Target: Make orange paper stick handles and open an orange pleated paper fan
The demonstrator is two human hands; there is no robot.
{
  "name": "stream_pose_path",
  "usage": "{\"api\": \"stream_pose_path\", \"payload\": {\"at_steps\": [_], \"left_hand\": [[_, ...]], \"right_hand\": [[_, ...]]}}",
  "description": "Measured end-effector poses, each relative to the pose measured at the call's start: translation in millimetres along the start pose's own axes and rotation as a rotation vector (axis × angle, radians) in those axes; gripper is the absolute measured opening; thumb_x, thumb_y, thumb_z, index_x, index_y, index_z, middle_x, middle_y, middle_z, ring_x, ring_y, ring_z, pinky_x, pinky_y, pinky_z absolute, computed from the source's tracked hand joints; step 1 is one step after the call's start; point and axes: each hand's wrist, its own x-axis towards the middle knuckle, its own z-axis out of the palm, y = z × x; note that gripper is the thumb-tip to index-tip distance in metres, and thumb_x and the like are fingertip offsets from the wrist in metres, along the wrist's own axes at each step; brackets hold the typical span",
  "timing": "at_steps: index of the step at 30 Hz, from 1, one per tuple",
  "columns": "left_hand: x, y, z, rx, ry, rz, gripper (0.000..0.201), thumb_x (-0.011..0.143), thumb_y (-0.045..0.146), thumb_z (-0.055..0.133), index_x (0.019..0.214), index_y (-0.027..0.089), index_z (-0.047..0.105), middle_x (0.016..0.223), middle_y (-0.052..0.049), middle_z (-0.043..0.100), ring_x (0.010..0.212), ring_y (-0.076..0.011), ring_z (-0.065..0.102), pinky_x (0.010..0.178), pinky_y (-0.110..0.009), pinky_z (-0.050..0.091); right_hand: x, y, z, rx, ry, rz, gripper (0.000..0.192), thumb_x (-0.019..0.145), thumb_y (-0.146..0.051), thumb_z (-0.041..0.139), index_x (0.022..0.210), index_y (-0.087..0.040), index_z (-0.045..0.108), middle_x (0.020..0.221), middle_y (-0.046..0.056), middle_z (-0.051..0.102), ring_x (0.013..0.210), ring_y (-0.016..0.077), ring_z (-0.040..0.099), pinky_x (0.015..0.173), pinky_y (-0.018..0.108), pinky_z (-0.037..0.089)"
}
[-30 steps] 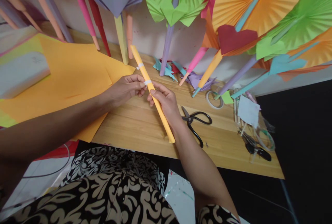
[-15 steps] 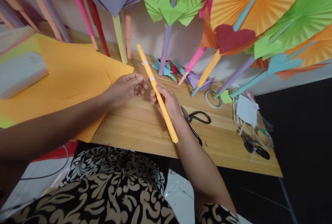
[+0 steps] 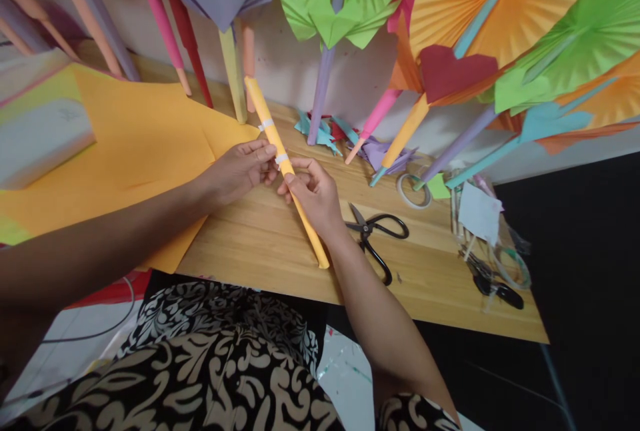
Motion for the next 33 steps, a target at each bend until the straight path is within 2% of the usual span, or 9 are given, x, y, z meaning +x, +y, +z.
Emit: {"api": "stream_pose_path", "payload": {"at_steps": [3,7,9,16,23,27,33], "left_hand": [[0.4,-0.3,-0.6,-0.008,-0.004,-0.003,0.023,0.085,0.033,0.077,0.079,0.014,0.065,0.071,0.0,0.064,0.058,-0.0071,0.055,0.056,-0.021,0.041],[-0.5,1.6,1.1,0.028,0.003,-0.024,0.022,0.086,0.031,0.077,0.077,0.014,0.064,0.068,0.001,0.063,0.057,-0.0072,0.055,0.056,-0.021,0.041],[-0.5,1.8,1.1,0.04,0.003,-0.022,0.023,0.086,0.032,0.077,0.078,0.015,0.064,0.068,0.001,0.063,0.057,-0.0073,0.055,0.057,-0.022,0.041],[0.7,-1.3,-3.8,0.081,-0.011,0.008,0.026,0.082,0.036,0.08,0.08,0.014,0.066,0.07,0.0,0.064,0.059,-0.0076,0.056,0.059,-0.023,0.041],[-3.7,3.0,3.2,0.072,-0.033,0.002,0.023,0.085,0.037,0.076,0.083,0.014,0.07,0.078,-0.003,0.066,0.062,-0.0085,0.057,0.058,-0.022,0.042],[-2.7,3.3,3.0,0.068,-0.046,-0.038,0.019,0.081,0.03,0.079,0.09,0.014,0.071,0.076,-0.002,0.066,0.061,-0.0084,0.057,0.058,-0.022,0.042],[-1.7,1.4,-0.6,0.048,-0.053,-0.046,0.023,0.079,0.023,0.078,0.1,0.015,0.073,0.079,-0.001,0.067,0.062,-0.0077,0.057,0.059,-0.021,0.043]], "right_hand": [[-3.1,-2.8,-2.4,-0.121,0.046,-0.087,0.029,0.09,-0.049,0.064,0.103,-0.024,0.067,0.074,-0.001,0.071,0.063,0.0153,0.064,0.063,0.032,0.051],[-6.0,-6.3,-6.3,-0.426,0.201,-0.249,0.024,0.096,-0.043,0.058,0.098,-0.025,0.073,0.081,0.001,0.073,0.072,0.0182,0.066,0.066,0.033,0.049],[-5.9,-5.9,-7.0,-0.482,0.246,-0.29,0.021,0.095,-0.039,0.058,0.099,-0.026,0.074,0.085,0.002,0.074,0.074,0.0185,0.066,0.068,0.034,0.05],[-6.4,-6.1,-1.1,-0.4,0.23,-0.295,0.016,0.091,-0.035,0.064,0.104,-0.027,0.071,0.082,0.0,0.072,0.072,0.0169,0.064,0.064,0.032,0.05],[-4.1,-4.3,-0.8,-0.41,0.25,-0.269,0.015,0.089,-0.031,0.065,0.103,-0.026,0.065,0.076,-0.003,0.068,0.066,0.0148,0.06,0.059,0.029,0.045],[-3.6,-4.2,-0.7,-0.394,0.241,-0.276,0.016,0.088,-0.029,0.065,0.104,-0.025,0.064,0.075,-0.003,0.067,0.064,0.0142,0.059,0.059,0.029,0.044],[-2.4,-3.1,-1.4,-0.324,0.235,-0.236,0.018,0.087,-0.031,0.066,0.104,-0.024,0.064,0.074,-0.003,0.068,0.064,0.0144,0.059,0.061,0.03,0.045]]}}
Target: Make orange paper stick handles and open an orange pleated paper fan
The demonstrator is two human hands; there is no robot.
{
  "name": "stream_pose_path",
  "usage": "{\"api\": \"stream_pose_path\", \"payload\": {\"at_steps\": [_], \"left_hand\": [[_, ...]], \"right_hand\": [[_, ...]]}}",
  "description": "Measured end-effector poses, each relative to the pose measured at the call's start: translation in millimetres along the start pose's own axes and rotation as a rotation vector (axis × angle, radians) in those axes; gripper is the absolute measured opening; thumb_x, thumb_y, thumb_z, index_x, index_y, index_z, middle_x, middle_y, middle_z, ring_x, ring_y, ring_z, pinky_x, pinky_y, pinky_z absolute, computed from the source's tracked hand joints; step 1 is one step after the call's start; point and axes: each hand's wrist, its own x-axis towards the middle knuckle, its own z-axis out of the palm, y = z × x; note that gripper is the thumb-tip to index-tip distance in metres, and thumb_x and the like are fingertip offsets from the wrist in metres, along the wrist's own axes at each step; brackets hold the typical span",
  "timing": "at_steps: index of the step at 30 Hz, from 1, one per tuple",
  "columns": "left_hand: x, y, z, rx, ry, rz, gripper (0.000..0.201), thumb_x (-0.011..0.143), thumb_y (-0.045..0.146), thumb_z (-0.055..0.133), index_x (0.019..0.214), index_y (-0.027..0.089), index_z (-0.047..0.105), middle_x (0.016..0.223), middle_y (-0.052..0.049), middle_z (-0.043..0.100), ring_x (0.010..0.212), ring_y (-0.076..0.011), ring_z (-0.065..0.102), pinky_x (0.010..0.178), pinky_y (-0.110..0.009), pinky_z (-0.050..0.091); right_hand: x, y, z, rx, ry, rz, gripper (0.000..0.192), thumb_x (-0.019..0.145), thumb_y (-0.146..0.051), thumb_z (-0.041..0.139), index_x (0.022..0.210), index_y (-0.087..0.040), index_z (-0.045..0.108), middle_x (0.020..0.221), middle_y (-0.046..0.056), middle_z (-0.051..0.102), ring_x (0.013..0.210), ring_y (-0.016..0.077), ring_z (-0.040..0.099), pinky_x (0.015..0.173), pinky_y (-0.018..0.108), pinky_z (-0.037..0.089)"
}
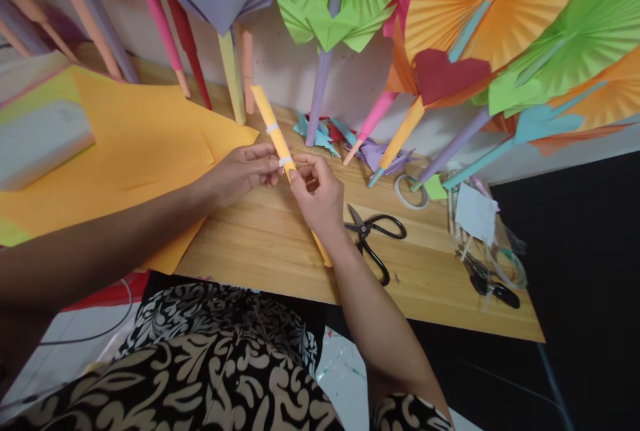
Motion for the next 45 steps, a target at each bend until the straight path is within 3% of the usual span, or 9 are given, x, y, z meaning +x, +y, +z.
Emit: {"api": "stream_pose_path", "payload": {"at_steps": [12,18,22,27,32,45], "left_hand": [[1.1,-2.5,-0.5,-0.017,0.027,0.03,0.023,0.077,0.021,0.082,0.096,0.014,0.071,0.084,-0.002,0.07,0.073,-0.0105,0.063,0.065,-0.023,0.048],[1.6,-3.7,1.3,-0.054,0.038,0.044,0.022,0.075,0.019,0.083,0.09,0.014,0.068,0.078,0.0,0.069,0.067,-0.0089,0.063,0.063,-0.022,0.048],[0.5,-1.1,4.1,-0.08,0.04,0.051,0.021,0.075,0.017,0.083,0.088,0.014,0.067,0.08,0.0,0.07,0.072,-0.0104,0.066,0.065,-0.023,0.05],[-2.0,3.5,6.1,-0.087,0.029,0.031,0.015,0.081,0.016,0.078,0.088,0.013,0.065,0.077,-0.001,0.071,0.067,-0.0096,0.066,0.068,-0.024,0.052],[-2.5,4.8,6.0,-0.057,0.047,0.025,0.011,0.084,0.013,0.074,0.09,0.013,0.064,0.073,0.0,0.07,0.061,-0.0081,0.063,0.066,-0.024,0.051],[-1.7,-4.4,4.7,0.063,0.069,0.046,0.015,0.082,0.015,0.076,0.088,0.013,0.063,0.073,0.0,0.069,0.059,-0.0076,0.062,0.06,-0.022,0.049]], "right_hand": [[2.0,2.3,-0.1,0.079,-0.015,0.05,0.014,0.085,-0.029,0.065,0.099,-0.024,0.066,0.063,-0.006,0.063,0.053,0.0121,0.053,0.052,0.027,0.041],[1.2,-1.0,-5.9,-0.139,0.007,-0.126,0.015,0.092,-0.031,0.06,0.097,-0.024,0.073,0.08,-0.001,0.074,0.067,0.0144,0.064,0.061,0.029,0.051],[7.0,-1.1,-7.6,-0.127,0.068,-0.167,0.017,0.094,-0.028,0.058,0.097,-0.025,0.074,0.093,0.001,0.077,0.08,0.0167,0.07,0.069,0.031,0.057],[12.4,-12.3,-9.4,-0.081,-0.035,-0.126,0.016,0.093,-0.027,0.061,0.101,-0.025,0.075,0.096,0.001,0.076,0.082,0.0162,0.071,0.067,0.03,0.058],[19.4,-23.0,-11.3,-0.112,-0.098,-0.1,0.011,0.09,-0.026,0.065,0.089,-0.024,0.075,0.083,0.0,0.073,0.076,0.0152,0.068,0.062,0.028,0.055],[13.7,3.1,-4.7,0.124,-0.081,0.025,0.01,0.086,-0.033,0.072,0.086,-0.023,0.072,0.073,-0.003,0.069,0.06,0.0116,0.059,0.056,0.027,0.052]]}}
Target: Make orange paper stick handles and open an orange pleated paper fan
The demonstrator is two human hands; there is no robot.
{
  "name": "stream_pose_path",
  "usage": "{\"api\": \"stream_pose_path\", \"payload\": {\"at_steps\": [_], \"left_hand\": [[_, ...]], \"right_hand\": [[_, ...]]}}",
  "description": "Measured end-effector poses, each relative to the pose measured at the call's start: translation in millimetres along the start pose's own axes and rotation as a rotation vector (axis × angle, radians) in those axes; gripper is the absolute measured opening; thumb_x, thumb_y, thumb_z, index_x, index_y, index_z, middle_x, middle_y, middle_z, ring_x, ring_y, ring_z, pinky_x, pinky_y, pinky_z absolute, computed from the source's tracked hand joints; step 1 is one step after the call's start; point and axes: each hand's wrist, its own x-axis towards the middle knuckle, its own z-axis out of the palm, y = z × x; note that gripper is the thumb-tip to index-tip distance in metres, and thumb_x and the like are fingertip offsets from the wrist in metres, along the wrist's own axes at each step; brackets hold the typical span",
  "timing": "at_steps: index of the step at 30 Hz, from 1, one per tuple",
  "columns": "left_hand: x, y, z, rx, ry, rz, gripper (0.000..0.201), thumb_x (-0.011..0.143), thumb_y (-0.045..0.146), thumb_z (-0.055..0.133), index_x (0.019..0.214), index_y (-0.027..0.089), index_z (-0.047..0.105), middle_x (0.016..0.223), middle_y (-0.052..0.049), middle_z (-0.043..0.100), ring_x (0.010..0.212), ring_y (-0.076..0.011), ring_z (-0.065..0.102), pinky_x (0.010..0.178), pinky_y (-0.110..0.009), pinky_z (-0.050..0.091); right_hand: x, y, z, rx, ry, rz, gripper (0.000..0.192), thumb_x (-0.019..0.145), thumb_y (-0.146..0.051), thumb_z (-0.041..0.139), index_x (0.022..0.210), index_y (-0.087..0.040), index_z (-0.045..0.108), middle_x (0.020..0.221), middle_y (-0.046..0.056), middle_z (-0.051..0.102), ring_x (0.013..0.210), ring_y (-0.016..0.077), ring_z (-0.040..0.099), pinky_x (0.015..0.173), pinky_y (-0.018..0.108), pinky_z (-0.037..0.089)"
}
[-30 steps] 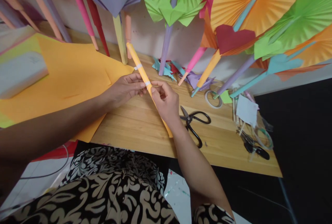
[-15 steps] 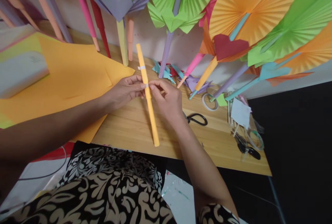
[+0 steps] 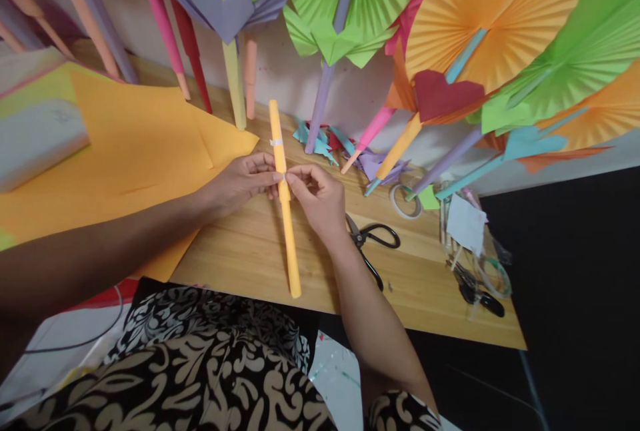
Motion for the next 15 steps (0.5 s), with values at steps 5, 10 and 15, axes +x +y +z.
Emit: {"api": "stream_pose_path", "payload": {"at_steps": [5,10,15], "left_hand": [[-0.6,-1.2,1.0,0.009,0.002,-0.005,0.014,0.082,0.014,0.076,0.087,0.013,0.063,0.072,0.0,0.069,0.058,-0.0077,0.061,0.06,-0.022,0.049],[-0.9,-0.9,0.4,0.02,-0.009,0.0,0.016,0.082,0.018,0.077,0.089,0.013,0.063,0.072,-0.001,0.07,0.059,-0.0082,0.062,0.061,-0.023,0.049],[-0.7,-1.6,0.6,0.012,-0.005,-0.017,0.017,0.082,0.018,0.077,0.089,0.013,0.062,0.073,-0.002,0.071,0.059,-0.0084,0.063,0.061,-0.023,0.049]], "right_hand": [[-0.7,0.8,-0.5,0.002,-0.005,0.025,0.012,0.086,-0.033,0.071,0.086,-0.021,0.072,0.073,-0.003,0.068,0.061,0.0113,0.059,0.056,0.026,0.053],[-1.4,-0.7,0.6,-0.011,-0.012,0.038,0.013,0.085,-0.034,0.07,0.086,-0.021,0.071,0.074,-0.002,0.068,0.063,0.0118,0.061,0.056,0.026,0.053],[-1.0,-0.4,1.2,-0.023,-0.013,0.052,0.011,0.085,-0.033,0.069,0.086,-0.022,0.07,0.071,-0.003,0.066,0.062,0.0118,0.062,0.057,0.027,0.054]]}}
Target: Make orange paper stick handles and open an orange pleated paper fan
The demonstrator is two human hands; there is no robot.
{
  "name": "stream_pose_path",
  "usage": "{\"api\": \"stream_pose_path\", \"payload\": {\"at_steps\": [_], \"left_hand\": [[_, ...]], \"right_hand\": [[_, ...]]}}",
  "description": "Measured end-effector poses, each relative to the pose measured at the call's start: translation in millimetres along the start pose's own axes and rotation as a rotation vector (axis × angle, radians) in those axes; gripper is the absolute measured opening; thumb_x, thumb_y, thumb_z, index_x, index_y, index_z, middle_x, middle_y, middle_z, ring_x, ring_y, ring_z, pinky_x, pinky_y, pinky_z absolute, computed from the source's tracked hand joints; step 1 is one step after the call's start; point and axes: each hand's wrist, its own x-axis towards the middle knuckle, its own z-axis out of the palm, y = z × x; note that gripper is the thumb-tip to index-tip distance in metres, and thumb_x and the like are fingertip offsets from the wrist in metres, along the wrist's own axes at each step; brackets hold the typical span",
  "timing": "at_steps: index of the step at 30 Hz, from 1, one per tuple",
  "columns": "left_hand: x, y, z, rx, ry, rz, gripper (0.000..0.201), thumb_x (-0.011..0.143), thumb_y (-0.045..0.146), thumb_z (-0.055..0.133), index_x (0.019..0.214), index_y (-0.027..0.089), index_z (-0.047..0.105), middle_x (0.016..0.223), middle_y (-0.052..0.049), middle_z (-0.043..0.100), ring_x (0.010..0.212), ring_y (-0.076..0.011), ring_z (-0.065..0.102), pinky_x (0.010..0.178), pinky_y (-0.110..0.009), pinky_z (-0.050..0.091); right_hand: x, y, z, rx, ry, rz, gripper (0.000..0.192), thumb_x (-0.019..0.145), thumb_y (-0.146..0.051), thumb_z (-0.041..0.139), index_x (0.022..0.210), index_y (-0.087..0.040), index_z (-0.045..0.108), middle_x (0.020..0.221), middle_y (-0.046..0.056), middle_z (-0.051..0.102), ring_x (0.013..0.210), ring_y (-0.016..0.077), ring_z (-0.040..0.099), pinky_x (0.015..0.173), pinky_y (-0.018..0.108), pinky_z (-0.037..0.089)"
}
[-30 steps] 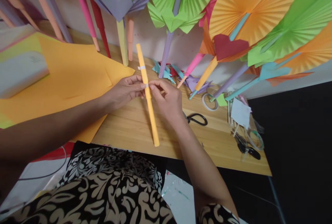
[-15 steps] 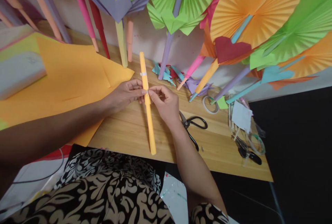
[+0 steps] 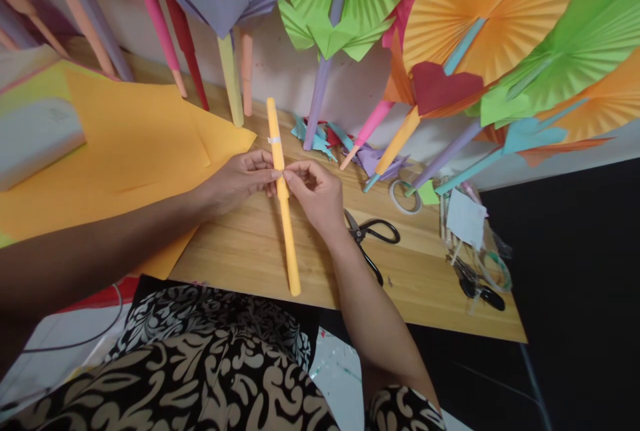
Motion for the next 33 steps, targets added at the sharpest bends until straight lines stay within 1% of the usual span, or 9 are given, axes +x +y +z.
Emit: {"api": "stream_pose_path", "payload": {"at_steps": [9,15,19,22,26,33], "left_hand": [[-0.2,3.6,1.9,-0.005,0.016,-0.032,0.013,0.083,0.013,0.074,0.088,0.012,0.062,0.072,-0.001,0.071,0.058,-0.0082,0.063,0.06,-0.023,0.05],[0.4,3.8,1.8,-0.019,0.028,-0.037,0.011,0.083,0.011,0.073,0.089,0.012,0.063,0.072,-0.001,0.071,0.057,-0.0079,0.063,0.061,-0.023,0.05],[1.3,3.2,0.1,-0.034,0.016,-0.028,0.014,0.083,0.012,0.075,0.088,0.013,0.062,0.072,0.0,0.071,0.057,-0.0078,0.062,0.062,-0.023,0.05],[1.1,3.6,-0.4,-0.042,0.004,-0.021,0.015,0.082,0.014,0.076,0.088,0.013,0.062,0.071,0.0,0.07,0.058,-0.0077,0.062,0.062,-0.023,0.05],[0.3,4.0,0.6,-0.036,0.004,-0.021,0.015,0.082,0.014,0.076,0.088,0.013,0.063,0.071,0.0,0.07,0.058,-0.0079,0.062,0.062,-0.023,0.05],[0.5,2.4,0.8,-0.018,0.008,-0.021,0.014,0.082,0.013,0.075,0.088,0.013,0.062,0.07,0.0,0.07,0.057,-0.0078,0.062,0.062,-0.023,0.051]], "right_hand": [[1.9,5.1,0.4,0.124,-0.016,0.018,0.014,0.085,-0.034,0.07,0.087,-0.02,0.07,0.072,-0.003,0.068,0.06,0.0117,0.064,0.056,0.027,0.054],[1.3,3.0,0.2,0.071,-0.003,0.016,0.012,0.087,-0.033,0.067,0.087,-0.022,0.07,0.072,-0.003,0.068,0.061,0.0117,0.064,0.058,0.028,0.055],[0.1,2.8,-0.9,0.019,0.007,-0.04,0.013,0.089,-0.033,0.063,0.09,-0.023,0.071,0.075,-0.002,0.069,0.063,0.0119,0.063,0.059,0.028,0.055],[-2.0,2.0,-0.6,-0.062,0.029,-0.089,0.013,0.089,-0.033,0.064,0.092,-0.023,0.072,0.079,-0.002,0.07,0.066,0.0126,0.063,0.061,0.029,0.054],[-3.9,0.0,0.7,-0.122,0.048,-0.119,0.009,0.088,-0.03,0.065,0.086,-0.023,0.07,0.078,-0.002,0.07,0.067,0.0131,0.064,0.06,0.028,0.052],[-4.6,-4.7,1.7,-0.151,0.066,-0.177,0.008,0.088,-0.025,0.063,0.081,-0.022,0.067,0.076,-0.003,0.07,0.065,0.0119,0.063,0.059,0.027,0.051]]}}
